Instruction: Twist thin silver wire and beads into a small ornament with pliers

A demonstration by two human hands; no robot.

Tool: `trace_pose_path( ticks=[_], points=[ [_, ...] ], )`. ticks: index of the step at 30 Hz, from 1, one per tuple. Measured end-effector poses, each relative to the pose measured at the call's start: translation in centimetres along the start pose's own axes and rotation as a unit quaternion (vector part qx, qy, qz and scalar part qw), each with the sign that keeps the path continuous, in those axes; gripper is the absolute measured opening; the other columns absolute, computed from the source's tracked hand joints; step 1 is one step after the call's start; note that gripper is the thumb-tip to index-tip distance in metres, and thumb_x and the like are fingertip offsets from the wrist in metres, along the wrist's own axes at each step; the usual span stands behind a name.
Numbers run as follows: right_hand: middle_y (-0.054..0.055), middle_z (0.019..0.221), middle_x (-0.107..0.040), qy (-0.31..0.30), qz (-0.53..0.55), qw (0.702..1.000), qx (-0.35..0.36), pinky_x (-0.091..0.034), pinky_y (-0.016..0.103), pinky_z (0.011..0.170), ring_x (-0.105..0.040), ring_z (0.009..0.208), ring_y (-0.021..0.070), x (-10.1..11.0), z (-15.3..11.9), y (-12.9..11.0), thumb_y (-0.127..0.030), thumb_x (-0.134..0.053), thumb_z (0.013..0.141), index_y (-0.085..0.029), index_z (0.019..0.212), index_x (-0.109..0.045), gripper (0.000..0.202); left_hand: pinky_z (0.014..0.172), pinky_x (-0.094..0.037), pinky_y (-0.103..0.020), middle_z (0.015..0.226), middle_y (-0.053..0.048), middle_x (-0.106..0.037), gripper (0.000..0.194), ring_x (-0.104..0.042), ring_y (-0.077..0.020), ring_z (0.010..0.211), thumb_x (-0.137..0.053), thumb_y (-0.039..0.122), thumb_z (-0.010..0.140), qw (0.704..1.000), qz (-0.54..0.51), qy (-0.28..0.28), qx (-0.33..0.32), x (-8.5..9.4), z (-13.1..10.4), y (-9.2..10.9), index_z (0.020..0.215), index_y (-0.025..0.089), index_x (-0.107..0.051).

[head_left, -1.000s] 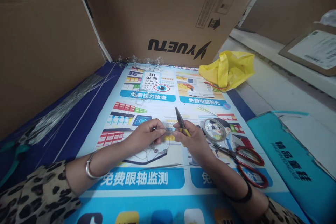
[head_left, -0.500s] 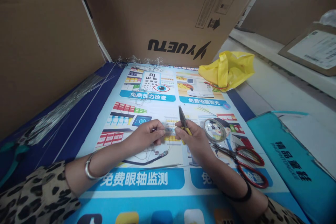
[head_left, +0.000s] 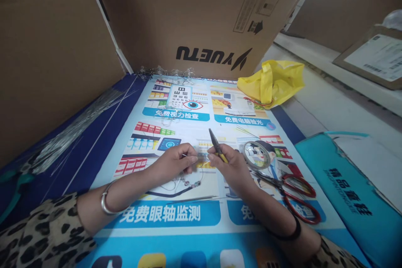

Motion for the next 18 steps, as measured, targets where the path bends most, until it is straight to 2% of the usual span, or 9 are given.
trace_pose_path(
  ticks=[6,12,18],
  points=[
    [-0.001,0.07,-0.059,0.015,-0.014,1.0,-0.004,-0.043,0.025,0.06,-0.055,0.065,0.0138,-0.21,-0.01,0.2,-0.028,-0.056,0.073,-0.02,0.08,-0.058,0.011,0.044,-0.031,-0.018,0.055,0.004,-0.054,0.019,-0.042,-0.0066,0.045,-0.053,0.034,0.08,1.0,-0.006,0.009,0.009,-0.11,-0.06,-0.05,0.074,0.017,-0.048],
    [0.0,0.071,-0.06,0.045,-0.009,0.999,-0.028,-0.044,0.025,0.059,-0.056,0.066,0.0146,-0.42,-0.27,-0.07,-0.028,-0.058,0.07,-0.02,0.085,-0.058,0.017,0.046,-0.035,-0.019,0.057,0.003,-0.056,0.017,-0.047,-0.0077,0.046,-0.051,0.032,0.082,0.997,0.048,0.056,-0.031,-0.23,-0.23,0.01,0.074,0.017,-0.05],
    [-0.001,0.073,-0.061,0.024,-0.014,0.999,-0.022,-0.043,0.025,0.059,-0.057,0.067,0.0147,-0.61,-0.59,-0.43,-0.029,-0.059,0.07,-0.02,0.083,-0.058,0.015,0.05,-0.04,-0.021,0.059,0.003,-0.057,0.013,-0.052,-0.0097,0.05,-0.048,0.028,0.083,0.993,0.074,0.076,-0.045,-0.25,-0.31,0.27,0.074,0.018,-0.05]
  ],
)
Point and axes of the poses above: each hand's wrist, its own z-axis towards the middle knuckle, its own x-axis out of the back of the hand, y = z × x, the point moved 2 cm from there along z, towards the middle knuckle
